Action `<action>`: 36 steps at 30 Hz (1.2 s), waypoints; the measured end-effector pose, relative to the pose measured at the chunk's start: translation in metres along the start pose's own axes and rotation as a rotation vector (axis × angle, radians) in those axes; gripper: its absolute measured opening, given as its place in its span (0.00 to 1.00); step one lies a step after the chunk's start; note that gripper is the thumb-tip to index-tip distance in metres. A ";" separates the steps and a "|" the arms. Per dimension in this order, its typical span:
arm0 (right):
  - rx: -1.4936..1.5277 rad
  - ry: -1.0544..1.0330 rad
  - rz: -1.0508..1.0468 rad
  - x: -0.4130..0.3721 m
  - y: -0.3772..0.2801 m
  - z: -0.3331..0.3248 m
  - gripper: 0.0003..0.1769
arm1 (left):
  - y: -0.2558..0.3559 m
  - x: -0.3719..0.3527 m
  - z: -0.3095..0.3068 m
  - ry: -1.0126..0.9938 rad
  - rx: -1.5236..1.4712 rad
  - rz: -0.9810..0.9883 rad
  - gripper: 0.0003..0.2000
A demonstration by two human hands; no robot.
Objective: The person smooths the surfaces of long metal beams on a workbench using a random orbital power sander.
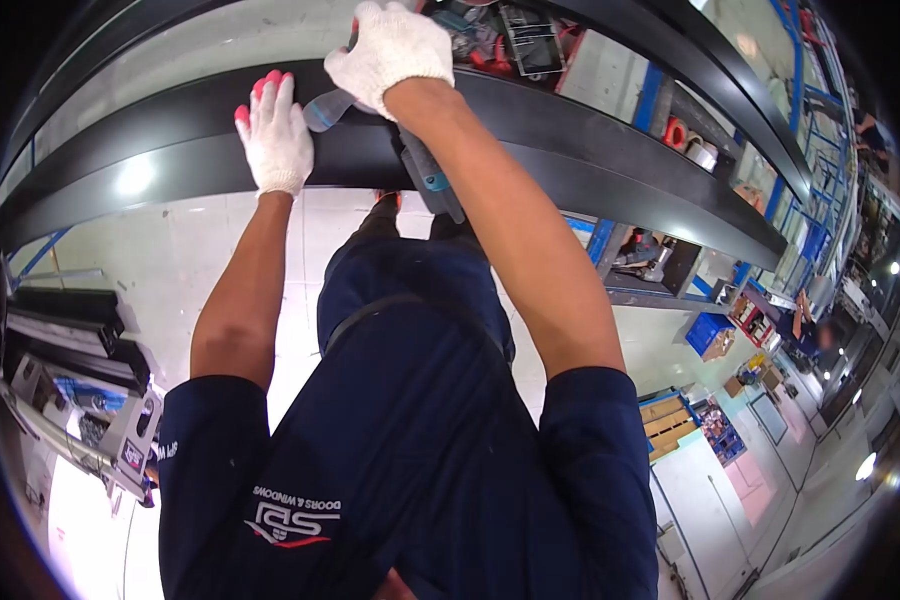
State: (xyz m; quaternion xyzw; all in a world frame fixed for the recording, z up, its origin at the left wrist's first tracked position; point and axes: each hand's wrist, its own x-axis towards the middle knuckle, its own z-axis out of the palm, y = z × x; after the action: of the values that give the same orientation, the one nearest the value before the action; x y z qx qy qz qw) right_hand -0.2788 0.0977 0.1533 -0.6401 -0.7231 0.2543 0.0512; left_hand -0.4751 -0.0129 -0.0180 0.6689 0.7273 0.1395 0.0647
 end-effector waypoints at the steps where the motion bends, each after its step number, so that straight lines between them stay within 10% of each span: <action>1: 0.022 0.069 0.005 0.002 0.014 0.010 0.27 | -0.001 0.000 0.003 0.016 0.001 0.007 0.27; 16: 0.012 0.262 0.741 -0.109 0.346 -0.126 0.28 | -0.003 0.001 0.006 0.076 0.069 0.028 0.28; 36: -0.183 0.433 0.998 -0.222 0.679 -0.246 0.34 | -0.013 0.000 0.011 0.081 0.118 0.034 0.27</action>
State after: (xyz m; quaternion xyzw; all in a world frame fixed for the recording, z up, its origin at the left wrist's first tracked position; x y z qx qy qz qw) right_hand 0.4690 -0.0041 0.1278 -0.9447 -0.3242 0.0463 0.0162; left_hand -0.4848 -0.0127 -0.0327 0.6774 0.7250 0.1244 -0.0064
